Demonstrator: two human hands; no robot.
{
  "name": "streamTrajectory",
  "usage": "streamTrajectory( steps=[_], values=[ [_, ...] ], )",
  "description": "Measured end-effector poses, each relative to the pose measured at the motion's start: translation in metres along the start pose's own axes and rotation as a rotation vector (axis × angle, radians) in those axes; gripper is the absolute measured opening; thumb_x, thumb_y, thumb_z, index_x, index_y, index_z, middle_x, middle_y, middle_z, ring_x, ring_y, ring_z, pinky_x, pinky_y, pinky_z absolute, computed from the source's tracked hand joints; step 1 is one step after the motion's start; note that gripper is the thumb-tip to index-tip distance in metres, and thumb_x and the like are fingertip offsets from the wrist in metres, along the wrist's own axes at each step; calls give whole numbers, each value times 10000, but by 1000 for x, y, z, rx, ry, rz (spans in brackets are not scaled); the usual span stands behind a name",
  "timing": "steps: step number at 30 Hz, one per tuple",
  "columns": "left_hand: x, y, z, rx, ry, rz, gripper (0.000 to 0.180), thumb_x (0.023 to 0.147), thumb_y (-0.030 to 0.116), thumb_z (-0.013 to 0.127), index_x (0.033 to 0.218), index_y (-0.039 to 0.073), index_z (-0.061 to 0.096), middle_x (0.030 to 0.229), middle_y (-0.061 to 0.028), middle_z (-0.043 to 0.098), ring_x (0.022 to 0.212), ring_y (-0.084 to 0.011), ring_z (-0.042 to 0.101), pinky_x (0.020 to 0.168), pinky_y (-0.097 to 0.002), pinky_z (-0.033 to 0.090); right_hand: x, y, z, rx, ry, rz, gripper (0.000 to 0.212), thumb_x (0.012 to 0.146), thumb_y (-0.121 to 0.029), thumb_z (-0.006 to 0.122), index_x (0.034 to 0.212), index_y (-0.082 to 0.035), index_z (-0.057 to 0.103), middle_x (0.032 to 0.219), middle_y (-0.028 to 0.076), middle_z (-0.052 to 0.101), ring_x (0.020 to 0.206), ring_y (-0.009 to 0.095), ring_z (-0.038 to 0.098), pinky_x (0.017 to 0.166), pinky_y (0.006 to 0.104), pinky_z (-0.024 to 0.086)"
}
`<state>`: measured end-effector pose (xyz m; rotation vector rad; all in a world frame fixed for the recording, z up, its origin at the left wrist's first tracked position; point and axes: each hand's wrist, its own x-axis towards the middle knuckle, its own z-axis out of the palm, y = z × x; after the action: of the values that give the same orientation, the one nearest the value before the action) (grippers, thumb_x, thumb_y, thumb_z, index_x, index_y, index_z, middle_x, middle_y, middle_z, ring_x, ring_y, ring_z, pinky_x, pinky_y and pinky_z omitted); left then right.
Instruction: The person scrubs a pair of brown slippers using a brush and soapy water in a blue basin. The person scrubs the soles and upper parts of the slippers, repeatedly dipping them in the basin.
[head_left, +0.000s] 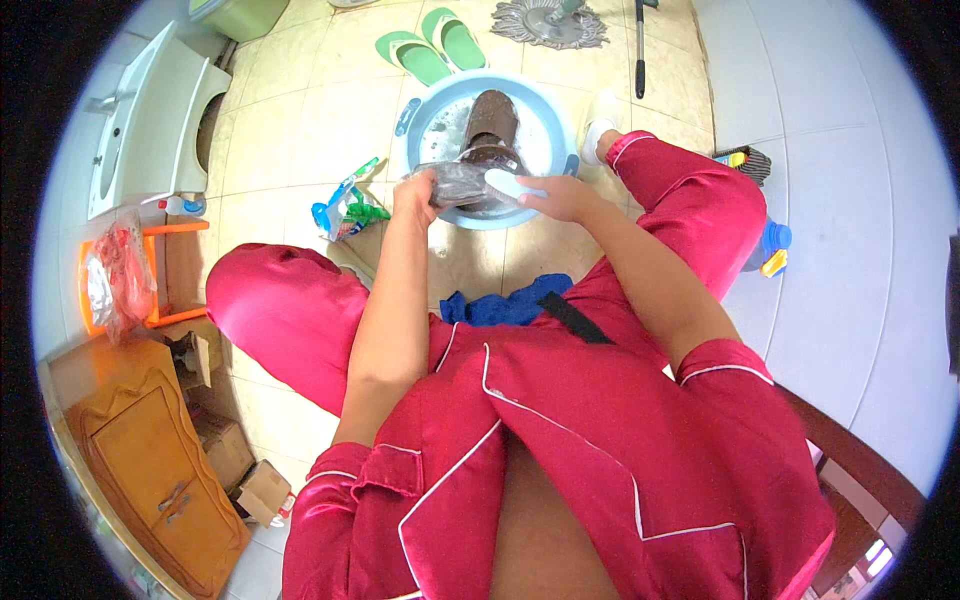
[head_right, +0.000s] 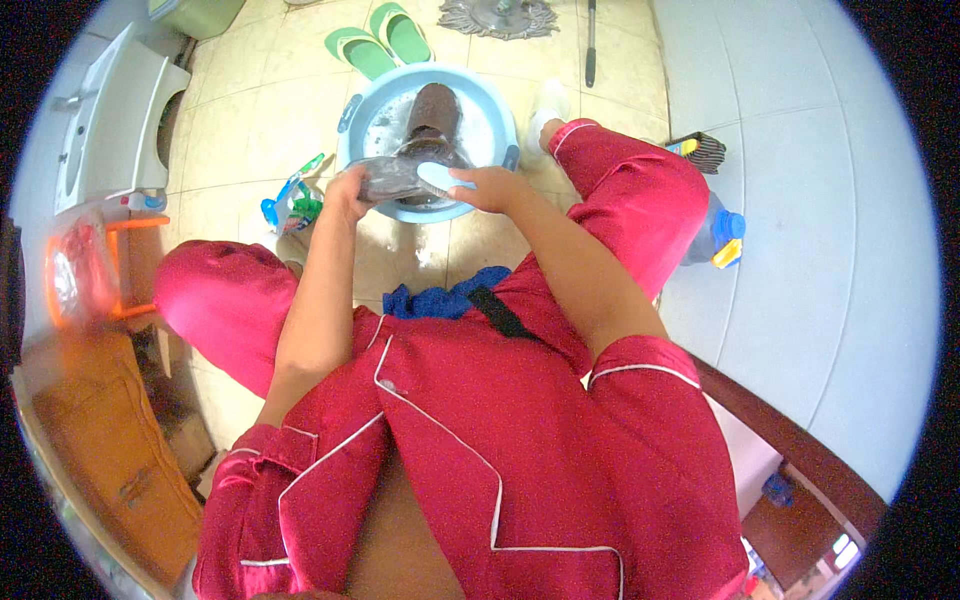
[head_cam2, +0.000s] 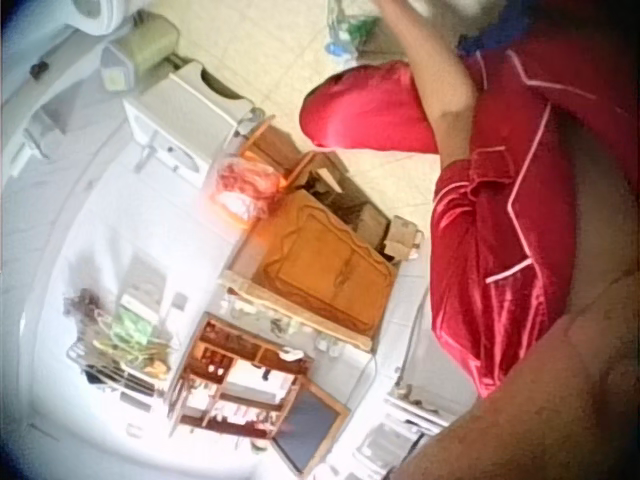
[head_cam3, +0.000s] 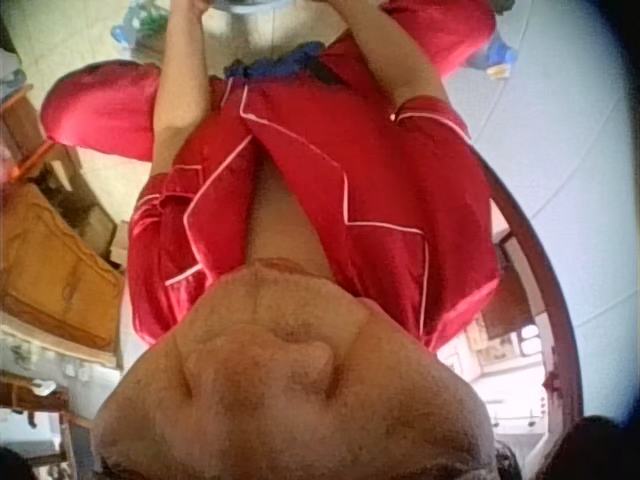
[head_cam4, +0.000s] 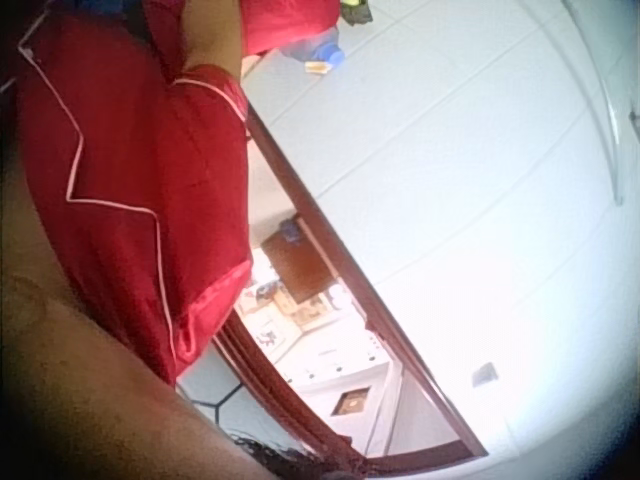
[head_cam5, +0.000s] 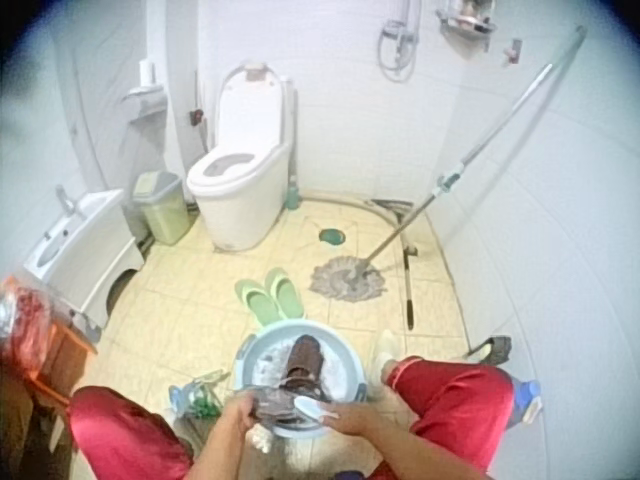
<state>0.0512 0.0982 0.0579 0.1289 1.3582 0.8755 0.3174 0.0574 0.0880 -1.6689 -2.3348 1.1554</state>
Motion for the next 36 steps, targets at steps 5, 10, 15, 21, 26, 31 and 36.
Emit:
streamTrajectory(
  steps=[5,10,15,21,26,31,36],
  values=[
    [-32,7,-19,101,129,137,317,675,-31,539,991,-42,521,881,-138,586,738,-281,609,619,-445,536,22,-10,-3,257,60,-2,529,832,-473,508,1254,-154,498,1140,226,554,1057,350,538,910,350,400],
    [-44,1,-44,-112,83,170,361,663,-70,510,1021,-21,517,893,-125,580,764,-282,599,672,-423,525,43,-39,-6,545,147,177,497,873,-347,512,1314,-138,417,1107,237,570,989,299,585,833,350,443],
    [-76,-17,-33,-155,-48,282,423,696,-91,480,1104,23,474,1013,-149,554,891,-282,577,797,-419,500,22,-113,47,272,154,-123,429,850,-359,505,1259,-228,490,1016,203,598,928,351,589,831,396,451],
    [-94,-29,-26,1,-84,451,387,669,-82,532,1045,5,528,942,-96,592,851,-230,575,744,-327,471,35,-112,9,-59,250,-7,390,871,-304,450,1243,-188,469,946,178,627,862,366,602,748,492,462],
    [-101,-34,-24,-25,157,522,419,654,-62,530,1066,12,545,929,-75,601,826,-200,574,762,-304,458,22,-141,33,115,213,-88,402,845,-299,483,1234,-203,510,906,217,614,827,381,599,760,457,472],
    [-102,-38,-23,117,131,543,415,702,19,556,1115,12,516,945,-96,600,853,-214,566,782,-306,435,40,-122,23,80,241,19,405,855,-324,485,1242,-209,497,891,200,622,807,373,603,741,460,470],
    [-88,-40,-27,70,188,603,397,700,-35,527,1094,17,530,941,-67,605,812,-161,576,751,-264,451,46,-132,41,138,221,102,413,860,-322,476,1259,-215,478,877,192,627,797,382,599,724,472,467]
  ],
)
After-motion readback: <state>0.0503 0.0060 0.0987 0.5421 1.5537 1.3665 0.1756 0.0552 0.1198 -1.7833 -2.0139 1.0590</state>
